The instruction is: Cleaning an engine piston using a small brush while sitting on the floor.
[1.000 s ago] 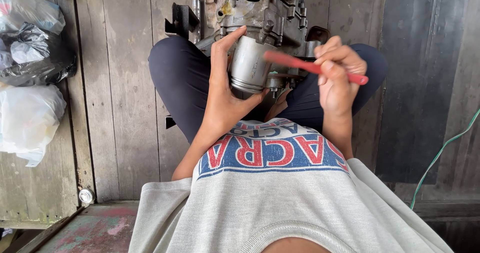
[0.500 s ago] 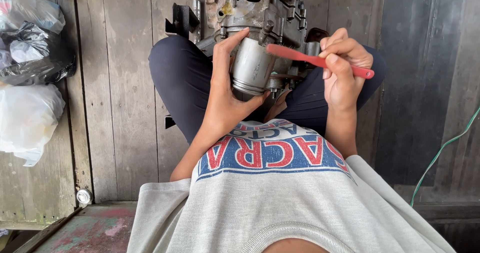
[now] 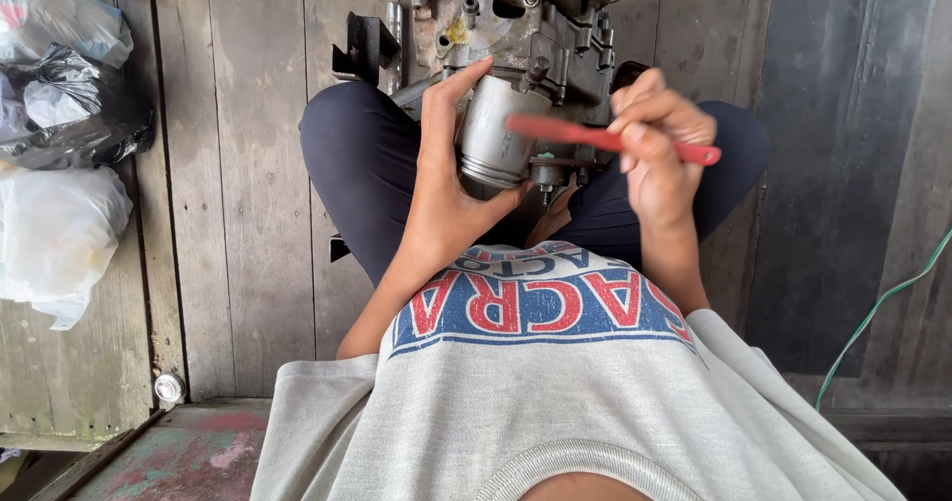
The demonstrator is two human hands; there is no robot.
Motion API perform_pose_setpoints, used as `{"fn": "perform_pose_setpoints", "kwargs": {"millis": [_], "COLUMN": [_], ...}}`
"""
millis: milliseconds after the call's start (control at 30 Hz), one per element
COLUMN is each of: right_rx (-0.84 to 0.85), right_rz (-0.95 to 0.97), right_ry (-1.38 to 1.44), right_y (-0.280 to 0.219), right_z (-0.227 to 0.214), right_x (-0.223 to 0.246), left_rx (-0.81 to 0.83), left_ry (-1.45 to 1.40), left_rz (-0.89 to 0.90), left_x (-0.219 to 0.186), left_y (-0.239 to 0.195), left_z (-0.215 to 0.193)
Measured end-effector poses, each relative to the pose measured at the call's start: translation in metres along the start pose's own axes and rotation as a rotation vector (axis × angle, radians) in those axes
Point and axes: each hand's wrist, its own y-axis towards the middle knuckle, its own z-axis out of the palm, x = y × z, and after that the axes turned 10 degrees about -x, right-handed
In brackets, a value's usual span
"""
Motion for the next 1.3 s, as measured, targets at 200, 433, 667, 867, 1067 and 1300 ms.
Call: {"fn": "perform_pose_setpoints", "kwargs": {"millis": [200, 433, 667, 867, 1067, 1300], "right_rx": [0.057, -0.045, 0.021, -0.026, 0.069, -0.02], "right_rz": [0.058, -0.004, 0.035, -0.016, 0.027, -0.035], "right_ry": [0.011, 0.03, -0.006, 0.007, 0.029, 0.039], "right_y": [-0.001, 0.01, 0.006, 0.002, -0.013, -0.022], "right_z": [0.004, 0.003, 0.001, 0.002, 0.004, 0.003], "right_x": [-0.007, -0.012, -0.01, -0.008, -0.002, -0.002], "left_rx": [0.012, 0.033, 0.024, 0.043, 0.016, 0.028], "left_ry": [0.033, 0.039, 0.031, 0.021, -0.02, -0.024], "left_rz": [-0.001, -0.011, -0.017, -0.001, 0.022, 0.044], "left_x": [0.003, 0.007, 0.008, 0.007, -0.001, -0.006], "left_y": [0.007, 0.014, 0.016, 0.012, 0.003, -0.007], "left_z": [0.002, 0.007, 0.008, 0.009, 0.003, -0.003]}}
